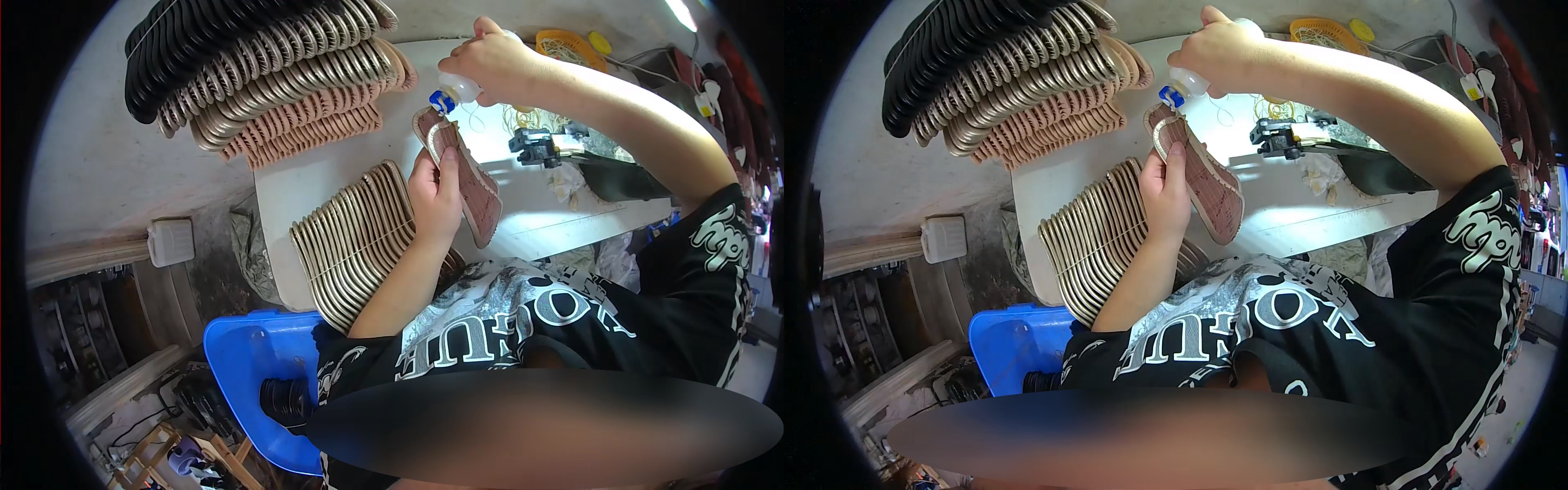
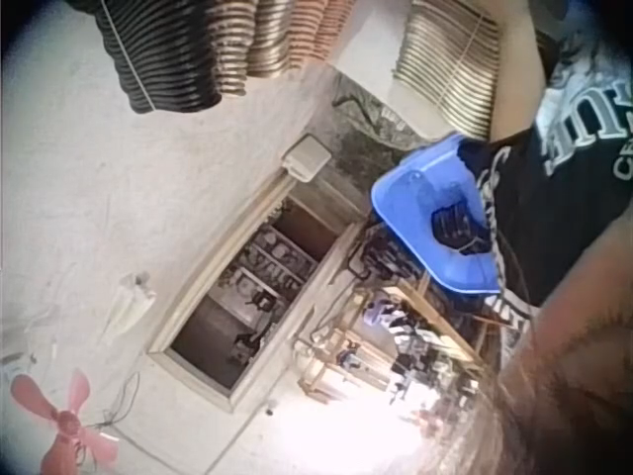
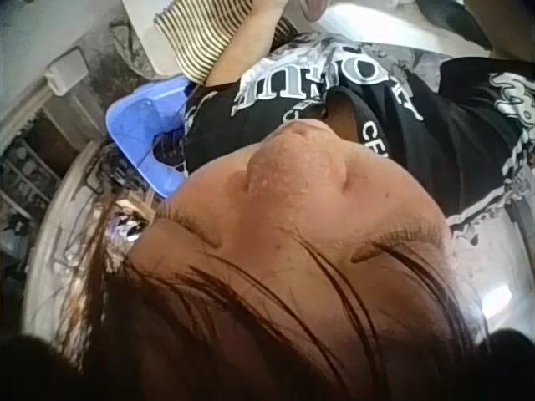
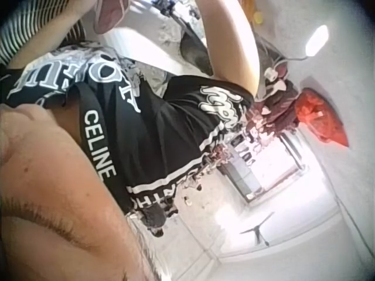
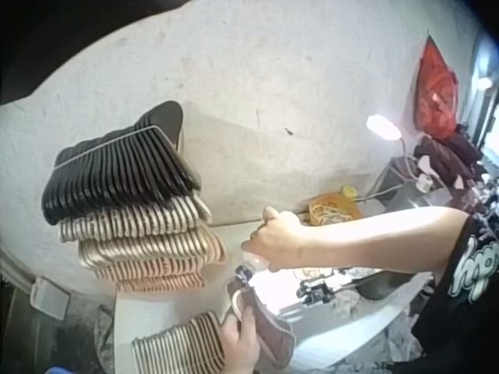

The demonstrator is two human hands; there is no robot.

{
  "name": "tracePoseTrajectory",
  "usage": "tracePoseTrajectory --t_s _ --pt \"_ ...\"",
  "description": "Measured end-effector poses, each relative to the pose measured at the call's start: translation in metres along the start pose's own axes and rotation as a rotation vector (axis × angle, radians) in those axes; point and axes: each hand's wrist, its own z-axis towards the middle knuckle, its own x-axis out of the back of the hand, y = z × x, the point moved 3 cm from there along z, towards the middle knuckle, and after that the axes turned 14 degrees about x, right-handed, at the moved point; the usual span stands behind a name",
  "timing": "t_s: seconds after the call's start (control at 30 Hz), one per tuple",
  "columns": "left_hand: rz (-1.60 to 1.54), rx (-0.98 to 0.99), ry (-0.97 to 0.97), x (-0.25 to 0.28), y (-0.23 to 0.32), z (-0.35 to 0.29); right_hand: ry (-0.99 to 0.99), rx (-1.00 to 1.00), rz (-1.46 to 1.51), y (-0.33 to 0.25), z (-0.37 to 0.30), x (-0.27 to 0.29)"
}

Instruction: The recorder is applying glue to shoe outsoles and insoles, then stacking them as part of a manufacturing process.

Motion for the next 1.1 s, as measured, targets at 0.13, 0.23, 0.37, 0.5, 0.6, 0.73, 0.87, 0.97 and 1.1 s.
tracePoseTrajectory --t_s 0.13,0.23,0.37,0.5,0.6,0.73,0.87,0.97,1.1 --pt "0.032 -0.001 0.015 0.0023 -0.0004 -0.0001 -0.036 -0.005 -0.026 -0.0013 0.0038 0.0017" --pt "0.01 0.015 0.016 0.0021 -0.0014 0.0002 -0.032 -0.003 -0.028 0.0001 0.0042 -0.0026" --pt "0.004 0.034 0.014 0.0019 -0.0013 0.0003 -0.038 0.001 -0.029 0.0 0.0048 -0.0026" --pt "-0.003 0.033 0.004 0.0025 -0.0019 0.0002 -0.025 0.018 -0.023 -0.0022 0.0047 -0.0014" --pt "-0.022 0.031 0.009 0.0021 -0.0017 0.0003 -0.01 0.022 -0.034 -0.0026 0.0042 -0.0009" --pt "0.019 0.026 0.024 0.0028 -0.0013 0.0 -0.027 0.022 -0.066 -0.0023 0.0044 -0.0018" --pt "0.014 0.025 0.022 0.0031 -0.0038 0.001 -0.07 0.012 -0.094 -0.0031 0.0042 0.002" --pt "0.009 0.021 0.017 0.0033 -0.0013 -0.0001 -0.053 0.014 -0.094 -0.003 0.0047 0.0015" --pt "-0.001 0.02 0.016 0.002 -0.0009 0.0 -0.027 0.008 -0.088 -0.002 0.0036 0.0"
